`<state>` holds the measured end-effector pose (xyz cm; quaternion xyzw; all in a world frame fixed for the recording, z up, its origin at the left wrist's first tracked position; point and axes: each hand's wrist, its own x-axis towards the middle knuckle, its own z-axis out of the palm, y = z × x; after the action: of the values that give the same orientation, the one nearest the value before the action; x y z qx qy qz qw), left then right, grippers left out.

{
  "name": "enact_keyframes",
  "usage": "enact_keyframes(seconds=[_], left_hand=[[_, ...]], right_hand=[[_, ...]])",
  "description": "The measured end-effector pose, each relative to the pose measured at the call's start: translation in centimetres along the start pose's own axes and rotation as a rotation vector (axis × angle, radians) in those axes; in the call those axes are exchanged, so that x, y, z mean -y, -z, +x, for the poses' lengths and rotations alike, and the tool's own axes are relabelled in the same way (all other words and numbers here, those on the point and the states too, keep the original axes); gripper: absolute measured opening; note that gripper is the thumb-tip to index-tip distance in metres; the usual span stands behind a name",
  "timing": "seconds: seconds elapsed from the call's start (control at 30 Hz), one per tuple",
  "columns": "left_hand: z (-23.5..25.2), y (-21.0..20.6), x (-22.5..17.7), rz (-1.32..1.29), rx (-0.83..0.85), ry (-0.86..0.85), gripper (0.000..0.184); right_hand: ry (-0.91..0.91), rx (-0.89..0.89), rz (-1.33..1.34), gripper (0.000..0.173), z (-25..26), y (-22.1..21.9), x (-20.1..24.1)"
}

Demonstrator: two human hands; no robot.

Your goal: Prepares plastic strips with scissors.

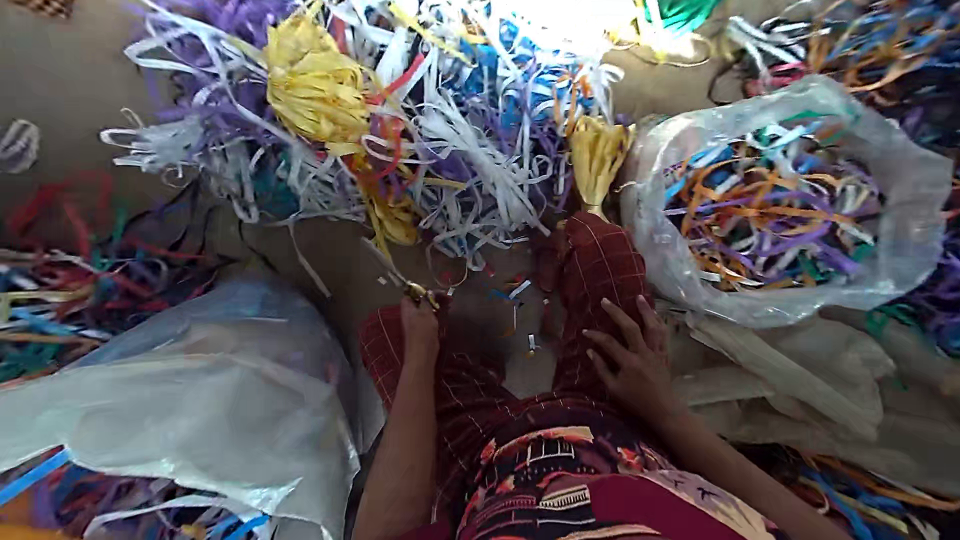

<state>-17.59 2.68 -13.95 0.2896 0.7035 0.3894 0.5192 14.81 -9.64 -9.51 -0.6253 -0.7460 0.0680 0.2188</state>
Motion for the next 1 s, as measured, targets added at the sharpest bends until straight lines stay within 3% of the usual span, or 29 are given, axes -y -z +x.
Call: enact_keyframes(seconds=[0.2,0.37,0.43,0.6,0.73,0.87,1.0], left_hand=[[7.3,-7.8,1.5,-0.004,0.11,0.164,0.037],[13.1,-13.8,2.3,-0.025,0.107,0.182,0.04],[15.4,-15.8,2.1,0.037,0.06,0.154,0.046],[20.0,-20.3,-0.3,0.215,0.106,0.086,0.086],[19.7,-23.1,-1.4,0.14,0.104,0.155,0.079],[15.9,-20.7,-1.7,0.106,0.048,0.11,0.067],[10.9,-12.8,-1.2,0.04,-0.013,0.0,0.056]], right_hand=[[0.005,-0.041,-0.021,0.024,0.8,-0.3,-0.2],[0.0,-0.038,-0.015,0.022,1.0,-0.2,-0.3],[-0.004,-0.047,-0.015,0.022,1.0,-0.1,-0.3],[-0.021,-0.008,-0.013,0.02,0.9,0.5,-0.4],[-0.029,-0.009,-0.019,0.019,1.4,0.4,-0.3],[-0.002,-0.044,-0.047,0.021,1.6,-0.1,-0.3],[0.018,-0.054,-0.043,0.022,1.4,-0.7,-0.2]])
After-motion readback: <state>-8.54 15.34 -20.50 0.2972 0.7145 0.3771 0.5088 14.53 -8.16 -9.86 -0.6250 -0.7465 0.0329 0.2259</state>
